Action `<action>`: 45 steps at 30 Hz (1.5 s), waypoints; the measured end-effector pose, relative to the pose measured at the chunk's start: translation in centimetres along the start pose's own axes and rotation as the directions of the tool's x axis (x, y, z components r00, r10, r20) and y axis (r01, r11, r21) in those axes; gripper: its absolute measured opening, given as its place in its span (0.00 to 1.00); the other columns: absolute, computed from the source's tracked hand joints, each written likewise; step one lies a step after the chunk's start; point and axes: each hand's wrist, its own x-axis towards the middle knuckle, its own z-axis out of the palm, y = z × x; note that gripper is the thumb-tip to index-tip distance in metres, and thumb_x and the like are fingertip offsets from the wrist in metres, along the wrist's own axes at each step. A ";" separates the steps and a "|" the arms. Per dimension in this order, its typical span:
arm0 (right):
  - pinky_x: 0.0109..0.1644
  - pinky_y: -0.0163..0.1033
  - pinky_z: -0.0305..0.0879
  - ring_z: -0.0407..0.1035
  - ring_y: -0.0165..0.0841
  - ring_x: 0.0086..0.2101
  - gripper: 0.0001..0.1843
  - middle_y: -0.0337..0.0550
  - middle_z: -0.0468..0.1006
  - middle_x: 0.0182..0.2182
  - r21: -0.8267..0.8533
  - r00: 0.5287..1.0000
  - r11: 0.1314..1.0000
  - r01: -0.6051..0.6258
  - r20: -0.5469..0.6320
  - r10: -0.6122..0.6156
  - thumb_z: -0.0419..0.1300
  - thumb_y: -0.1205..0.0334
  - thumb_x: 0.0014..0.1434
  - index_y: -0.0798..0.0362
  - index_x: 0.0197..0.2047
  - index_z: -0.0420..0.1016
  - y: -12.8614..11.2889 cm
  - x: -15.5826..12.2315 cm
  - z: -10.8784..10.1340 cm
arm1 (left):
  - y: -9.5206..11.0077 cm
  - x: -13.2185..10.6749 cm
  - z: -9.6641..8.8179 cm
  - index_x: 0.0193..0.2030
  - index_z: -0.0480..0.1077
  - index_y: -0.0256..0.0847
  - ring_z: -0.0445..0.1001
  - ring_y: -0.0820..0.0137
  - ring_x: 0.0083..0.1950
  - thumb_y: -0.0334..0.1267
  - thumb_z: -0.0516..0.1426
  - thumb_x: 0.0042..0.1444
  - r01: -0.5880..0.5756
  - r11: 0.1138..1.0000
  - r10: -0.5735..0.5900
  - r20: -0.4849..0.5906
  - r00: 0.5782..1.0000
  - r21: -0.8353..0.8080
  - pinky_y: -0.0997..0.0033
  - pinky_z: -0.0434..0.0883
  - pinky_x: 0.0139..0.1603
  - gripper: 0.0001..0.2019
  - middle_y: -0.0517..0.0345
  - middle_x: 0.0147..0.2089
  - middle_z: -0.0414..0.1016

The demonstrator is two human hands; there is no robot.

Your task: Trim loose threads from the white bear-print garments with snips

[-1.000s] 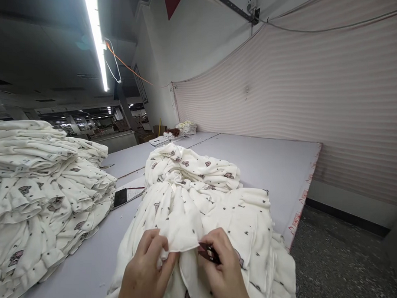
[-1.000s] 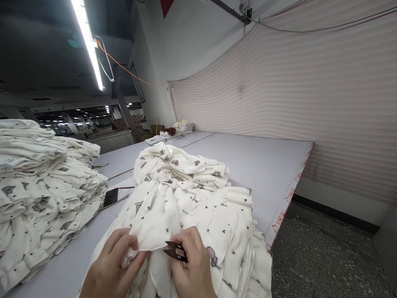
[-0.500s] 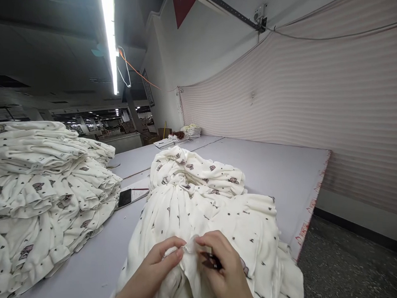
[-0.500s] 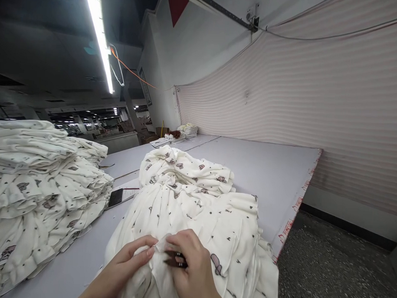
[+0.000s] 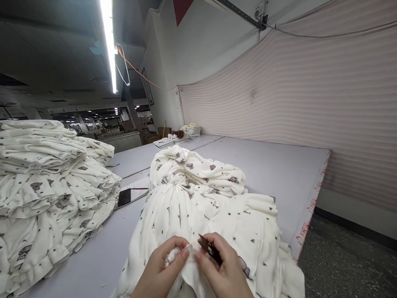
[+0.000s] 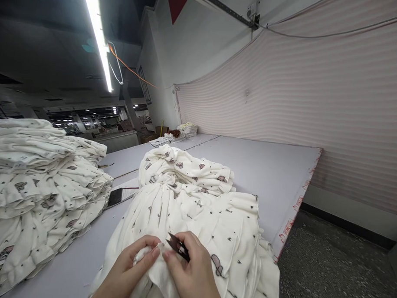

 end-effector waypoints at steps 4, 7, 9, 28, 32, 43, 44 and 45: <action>0.35 0.33 0.64 0.72 0.34 0.32 0.10 0.41 0.77 0.32 -0.110 0.999 0.994 -0.011 0.049 0.016 0.59 0.57 0.59 0.49 0.42 0.78 -0.1 -0.7 -0.7 | -0.4 0.0 0.0 0.35 0.70 0.42 0.70 0.65 0.38 0.52 0.55 0.56 0.000 1.000 0.000 0.020 1.000 -0.024 0.73 0.66 0.39 0.15 0.59 0.33 0.72; 0.34 0.33 0.64 0.73 0.34 0.31 0.09 0.40 0.79 0.30 -0.139 0.996 0.989 -0.044 0.077 0.055 0.61 0.59 0.58 0.49 0.40 0.81 -0.3 -0.6 -0.6 | -0.1 0.0 0.2 0.34 0.70 0.41 0.72 0.64 0.39 0.49 0.54 0.57 -0.069 0.996 0.067 0.035 0.997 0.054 0.73 0.67 0.41 0.13 0.57 0.34 0.74; 0.36 0.33 0.64 0.74 0.35 0.33 0.08 0.40 0.80 0.31 -0.114 0.994 0.992 -0.060 0.086 0.070 0.61 0.60 0.58 0.49 0.39 0.82 -0.4 -0.4 -0.6 | 0.2 0.1 0.3 0.34 0.71 0.41 0.73 0.64 0.40 0.47 0.53 0.58 -0.104 0.990 0.099 0.058 0.993 0.091 0.73 0.68 0.42 0.12 0.57 0.35 0.75; 0.36 0.34 0.65 0.74 0.35 0.33 0.11 0.41 0.79 0.32 -0.040 0.995 0.995 -0.092 0.045 0.094 0.64 0.64 0.54 0.49 0.42 0.81 -0.8 -0.2 -0.1 | 1.6 -0.2 -0.4 0.37 0.70 0.42 0.69 0.68 0.35 0.50 0.54 0.58 -0.020 1.000 0.019 0.039 0.999 0.023 0.75 0.67 0.34 0.13 0.60 0.33 0.70; 0.36 0.34 0.66 0.74 0.35 0.33 0.09 0.41 0.80 0.30 -0.030 0.996 0.997 -0.072 0.059 0.073 0.62 0.64 0.56 0.49 0.39 0.82 -0.4 -0.1 0.0 | 1.3 -0.1 -0.2 0.39 0.71 0.42 0.73 0.63 0.43 0.50 0.53 0.58 -0.032 0.999 0.031 0.063 0.998 0.006 0.72 0.69 0.41 0.14 0.57 0.38 0.76; 0.40 0.37 0.68 0.75 0.38 0.36 0.08 0.42 0.82 0.32 0.123 0.989 0.982 -0.146 0.048 0.141 0.63 0.59 0.55 0.49 0.36 0.83 0.3 -0.1 -0.1 | 0.6 -0.1 0.1 0.34 0.72 0.41 0.74 0.63 0.40 0.53 0.56 0.54 -0.050 0.998 0.050 0.001 0.999 0.030 0.73 0.71 0.39 0.16 0.57 0.34 0.76; 0.41 0.37 0.67 0.75 0.39 0.37 0.09 0.43 0.82 0.34 0.117 0.986 0.979 -0.165 0.036 0.162 0.62 0.57 0.56 0.50 0.37 0.82 0.6 -0.1 -0.5 | 0.6 -0.4 -0.7 0.32 0.71 0.41 0.75 0.63 0.37 0.54 0.57 0.52 -0.021 1.000 0.021 -0.043 0.999 0.011 0.73 0.72 0.36 0.17 0.58 0.32 0.75; 0.42 0.38 0.67 0.74 0.39 0.37 0.10 0.43 0.81 0.34 0.099 0.983 0.978 -0.184 0.011 0.184 0.61 0.55 0.58 0.51 0.37 0.80 1.0 -0.1 -0.9 | 0.5 -0.8 -1.9 0.32 0.70 0.41 0.75 0.64 0.35 0.56 0.58 0.51 0.021 1.000 -0.023 -0.114 0.993 -0.020 0.73 0.72 0.33 0.18 0.59 0.30 0.75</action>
